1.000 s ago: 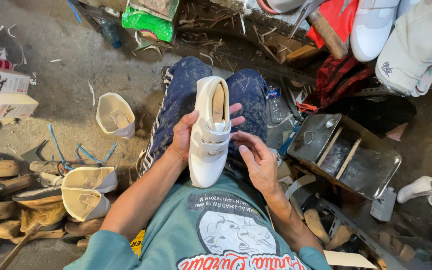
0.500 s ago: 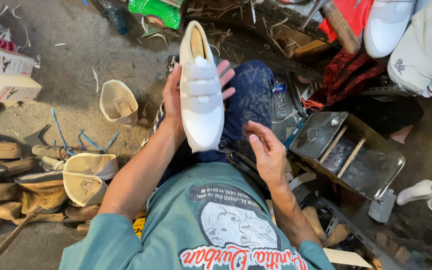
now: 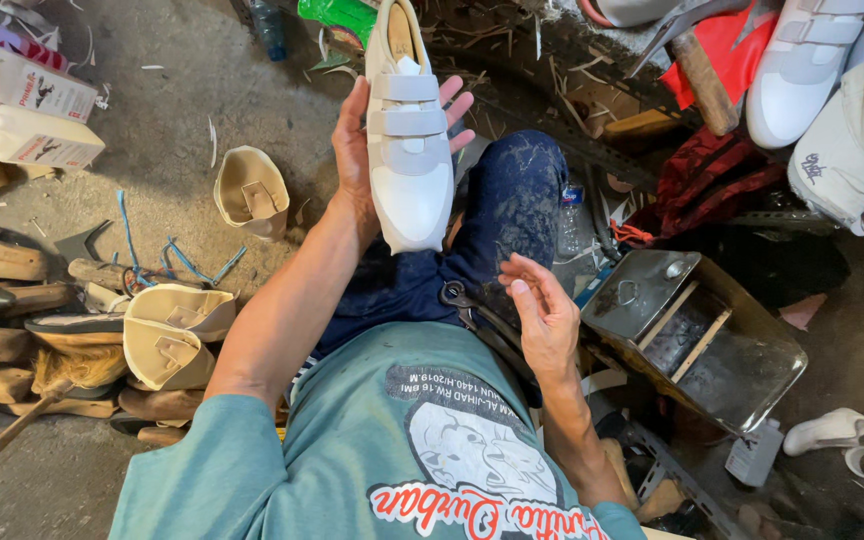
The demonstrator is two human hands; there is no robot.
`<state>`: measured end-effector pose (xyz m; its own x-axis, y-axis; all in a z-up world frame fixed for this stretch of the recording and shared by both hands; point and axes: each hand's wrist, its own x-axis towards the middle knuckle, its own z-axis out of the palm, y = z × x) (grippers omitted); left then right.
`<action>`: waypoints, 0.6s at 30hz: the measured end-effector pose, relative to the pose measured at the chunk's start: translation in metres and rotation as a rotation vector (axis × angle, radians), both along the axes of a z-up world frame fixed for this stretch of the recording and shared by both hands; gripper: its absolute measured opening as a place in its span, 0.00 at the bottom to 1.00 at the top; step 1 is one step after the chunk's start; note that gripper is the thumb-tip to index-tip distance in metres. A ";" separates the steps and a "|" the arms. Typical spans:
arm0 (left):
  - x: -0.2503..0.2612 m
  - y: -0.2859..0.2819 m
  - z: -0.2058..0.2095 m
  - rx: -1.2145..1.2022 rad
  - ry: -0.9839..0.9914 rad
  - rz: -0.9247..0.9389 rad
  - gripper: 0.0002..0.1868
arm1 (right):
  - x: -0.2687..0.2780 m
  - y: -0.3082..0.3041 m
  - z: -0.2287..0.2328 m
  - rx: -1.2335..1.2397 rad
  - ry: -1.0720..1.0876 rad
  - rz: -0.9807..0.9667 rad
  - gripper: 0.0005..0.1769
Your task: The person uses a hammer to tap the sole of a white shoe, then removes and reinserts the insole. They continue hammering the shoe's sole and edges while seated on the floor.
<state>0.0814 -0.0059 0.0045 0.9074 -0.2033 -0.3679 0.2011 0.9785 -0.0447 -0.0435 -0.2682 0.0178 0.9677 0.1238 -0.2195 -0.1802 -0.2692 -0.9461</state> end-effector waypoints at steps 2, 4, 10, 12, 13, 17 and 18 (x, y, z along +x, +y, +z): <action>-0.002 0.000 0.008 0.006 -0.005 0.000 0.51 | 0.000 0.001 0.002 0.001 -0.011 0.004 0.19; -0.003 -0.001 0.012 0.011 -0.010 0.002 0.53 | 0.000 0.001 0.002 0.002 -0.022 0.008 0.19; -0.003 0.000 0.014 0.020 -0.003 -0.011 0.51 | 0.000 0.000 -0.001 -0.023 -0.042 0.043 0.18; -0.003 0.001 0.018 0.030 -0.006 -0.005 0.53 | -0.001 0.000 -0.001 -0.019 -0.026 0.046 0.19; -0.002 0.001 0.016 0.029 -0.004 -0.004 0.53 | -0.001 0.000 -0.001 -0.020 -0.024 0.046 0.19; 0.001 0.003 0.011 0.028 -0.029 0.013 0.56 | -0.001 0.000 -0.002 -0.018 -0.038 0.061 0.18; 0.002 0.004 0.010 0.017 -0.029 0.023 0.55 | -0.001 0.000 -0.002 -0.017 -0.041 0.063 0.18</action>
<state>0.0838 -0.0022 0.0146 0.9220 -0.1760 -0.3449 0.1793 0.9835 -0.0226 -0.0447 -0.2679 0.0162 0.9663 0.1817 -0.1825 -0.1236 -0.2948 -0.9475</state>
